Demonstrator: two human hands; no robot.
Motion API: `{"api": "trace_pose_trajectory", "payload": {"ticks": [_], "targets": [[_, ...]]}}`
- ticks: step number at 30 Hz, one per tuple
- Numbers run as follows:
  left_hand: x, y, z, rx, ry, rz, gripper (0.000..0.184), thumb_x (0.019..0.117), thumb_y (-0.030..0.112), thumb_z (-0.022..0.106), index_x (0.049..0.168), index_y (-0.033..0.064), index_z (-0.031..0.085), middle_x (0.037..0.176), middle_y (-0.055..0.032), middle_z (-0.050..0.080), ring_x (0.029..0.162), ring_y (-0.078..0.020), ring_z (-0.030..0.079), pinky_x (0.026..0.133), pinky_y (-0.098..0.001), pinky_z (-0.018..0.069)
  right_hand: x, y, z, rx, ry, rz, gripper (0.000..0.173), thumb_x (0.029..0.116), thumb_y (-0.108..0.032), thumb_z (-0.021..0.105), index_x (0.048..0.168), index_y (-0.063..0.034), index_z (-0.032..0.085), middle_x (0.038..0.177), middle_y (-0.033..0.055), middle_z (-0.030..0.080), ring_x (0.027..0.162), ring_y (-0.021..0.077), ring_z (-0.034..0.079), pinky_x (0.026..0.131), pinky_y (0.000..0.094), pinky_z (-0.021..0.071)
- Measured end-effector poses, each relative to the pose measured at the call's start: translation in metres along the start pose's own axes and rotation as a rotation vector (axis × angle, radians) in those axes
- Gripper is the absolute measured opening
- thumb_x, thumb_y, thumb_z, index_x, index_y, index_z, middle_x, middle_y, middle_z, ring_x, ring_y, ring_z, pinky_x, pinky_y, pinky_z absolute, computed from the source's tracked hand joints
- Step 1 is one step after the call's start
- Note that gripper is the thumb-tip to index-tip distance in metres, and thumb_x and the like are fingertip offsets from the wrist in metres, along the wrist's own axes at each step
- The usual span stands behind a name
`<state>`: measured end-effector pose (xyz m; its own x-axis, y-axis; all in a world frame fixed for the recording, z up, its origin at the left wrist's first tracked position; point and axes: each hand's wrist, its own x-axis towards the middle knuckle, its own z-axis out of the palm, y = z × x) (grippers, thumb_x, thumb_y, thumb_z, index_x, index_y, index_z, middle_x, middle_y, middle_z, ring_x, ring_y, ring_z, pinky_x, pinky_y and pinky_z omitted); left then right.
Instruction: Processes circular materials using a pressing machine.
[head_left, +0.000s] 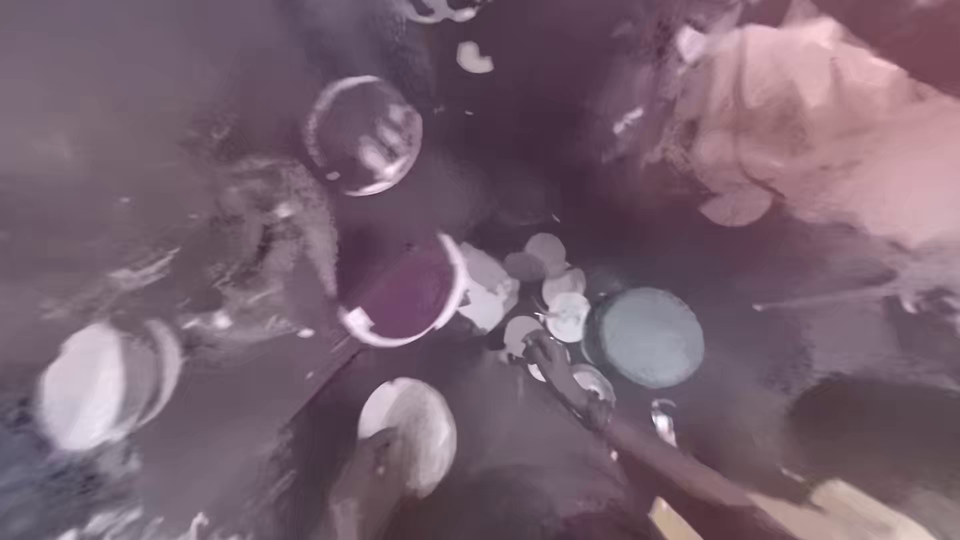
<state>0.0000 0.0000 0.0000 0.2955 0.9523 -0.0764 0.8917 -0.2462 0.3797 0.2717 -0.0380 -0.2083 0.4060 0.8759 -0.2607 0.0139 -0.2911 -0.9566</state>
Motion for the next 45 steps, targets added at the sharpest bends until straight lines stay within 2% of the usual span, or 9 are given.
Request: {"api": "trace_pose_trajectory", "payload": {"ticks": [9, 18, 21, 23, 26, 31, 36, 40, 45], "targets": [[-0.038, -0.071, -0.032, -0.105, 0.596, -0.055, 0.034, 0.0982, 0.024, 0.059, 0.104, -0.0062, 0.073, 0.097, -0.0212, 0.073, 0.089, -0.0284, 0.072, 0.086, -0.0451, 0.0569, -0.007, -0.19, 0.098, -0.773, -0.603, -0.494, 0.102, 0.0799, -0.072, 0.069, 0.15, -0.0025, 0.048, 0.151, 0.0247, 0.049, 0.143, 0.0396, 0.044, 0.117, 0.0569, 0.0351], [-0.063, -0.099, -0.025, -0.714, 0.589, -0.099, 0.033, 0.0995, 0.015, 0.058, 0.112, -0.0153, 0.063, 0.101, -0.0145, 0.072, 0.091, -0.0071, 0.07, 0.081, -0.0236, 0.0579, -0.027, -0.214, 0.115, -0.862, -0.495, -0.541, 0.05, 0.0889, -0.019, 0.078, 0.128, 0.0077, 0.063, 0.129, 0.031, 0.06, 0.123, 0.0481, 0.056, 0.103, 0.0625, 0.0432], [-0.059, -0.092, -0.024, -0.818, 0.447, -0.072, 0.052, 0.0951, 0.022, 0.065, 0.13, -0.015, 0.055, 0.124, -0.022, 0.066, 0.108, -0.0125, 0.067, 0.09, -0.0253, 0.0555, -0.044, -0.225, 0.108, -0.503, -0.547, -0.669, 0.034, 0.0941, -0.013, 0.069, 0.12, 0.0075, 0.059, 0.104, 0.018, 0.07, 0.092, 0.0232, 0.07, 0.084, 0.0416, 0.0578], [-0.059, -0.079, -0.027, -0.91, 0.405, -0.084, 0.048, 0.0886, 0.023, 0.072, 0.121, -0.0108, 0.061, 0.112, -0.0103, 0.07, 0.098, -0.0017, 0.067, 0.086, -0.0198, 0.0554, -0.054, -0.228, 0.11, -0.316, -0.682, -0.692, 0.032, 0.099, -0.02, 0.062, 0.119, 0.0036, 0.057, 0.1, 0.0078, 0.068, 0.086, 0.0052, 0.067, 0.08, 0.0257, 0.0581], [-0.065, -0.069, -0.037, -0.883, 0.47, -0.168, 0.027, 0.09, 0.016, 0.072, 0.101, -0.0081, 0.068, 0.086, -0.0011, 0.071, 0.079, 0.006, 0.066, 0.076, -0.0152, 0.0558, -0.058, -0.228, 0.119, -0.514, -0.739, -0.783, 0.034, 0.1025, -0.027, 0.059, 0.119, 0.0031, 0.063, 0.097, 0.0128, 0.07, 0.085, 0.0159, 0.068, 0.082, 0.0364, 0.0567], [-0.092, -0.107, -0.053, -0.688, 0.811, -0.402, 0.057, 0.0992, 0.022, 0.06, 0.141, -0.0144, 0.044, 0.135, -0.0273, 0.055, 0.121, -0.0093, 0.056, 0.103, -0.0223, 0.0448, -0.03, -0.221, 0.126, -1.234, -0.564, -0.347, 0.068, 0.0996, -0.041, 0.064, 0.153, -0.0036, 0.045, 0.158, 0.0292, 0.038, 0.149, 0.0489, 0.03, 0.117, 0.069, 0.0242], [-0.106, -0.155, -0.056, -0.584, 1.0, -0.107, 0.033, 0.1026, 0.01, 0.051, 0.126, -0.0136, 0.057, 0.131, -0.0148, 0.062, 0.126, -0.0024, 0.053, 0.11, -0.0206, 0.0408, -0.031, -0.21, 0.111, -0.804, -0.415, -0.661, 0.041, 0.0901, -0.013, 0.076, 0.122, 0.0083, 0.062, 0.111, 0.0251, 0.068, 0.104, 0.0383, 0.068, 0.091, 0.0553, 0.0545], [-0.093, -0.121, -0.056, -0.586, 0.694, -0.051, 0.038, 0.1009, 0.019, 0.054, 0.12, -0.013, 0.064, 0.123, -0.0228, 0.067, 0.118, -0.0111, 0.062, 0.105, -0.0257, 0.0453, -0.058, -0.22, 0.113, -0.262, -0.626, -0.685, 0.035, 0.0964, -0.014, 0.063, 0.121, 0.0084, 0.053, 0.092, 0.007, 0.066, 0.079, 0.0033, 0.062, 0.075, 0.0228, 0.0548], [-0.081, -0.069, -0.043, -0.673, 0.496, -0.196, 0.033, 0.0936, 0.02, 0.067, 0.107, -0.011, 0.069, 0.093, -0.0104, 0.071, 0.085, -0.0022, 0.065, 0.083, -0.0214, 0.0526, -0.061, -0.215, 0.124, -0.571, -0.62, -0.797, 0.036, 0.098, -0.022, 0.065, 0.121, 0.0055, 0.063, 0.09, 0.0154, 0.072, 0.08, 0.0226, 0.071, 0.077, 0.0405, 0.0589]]}}
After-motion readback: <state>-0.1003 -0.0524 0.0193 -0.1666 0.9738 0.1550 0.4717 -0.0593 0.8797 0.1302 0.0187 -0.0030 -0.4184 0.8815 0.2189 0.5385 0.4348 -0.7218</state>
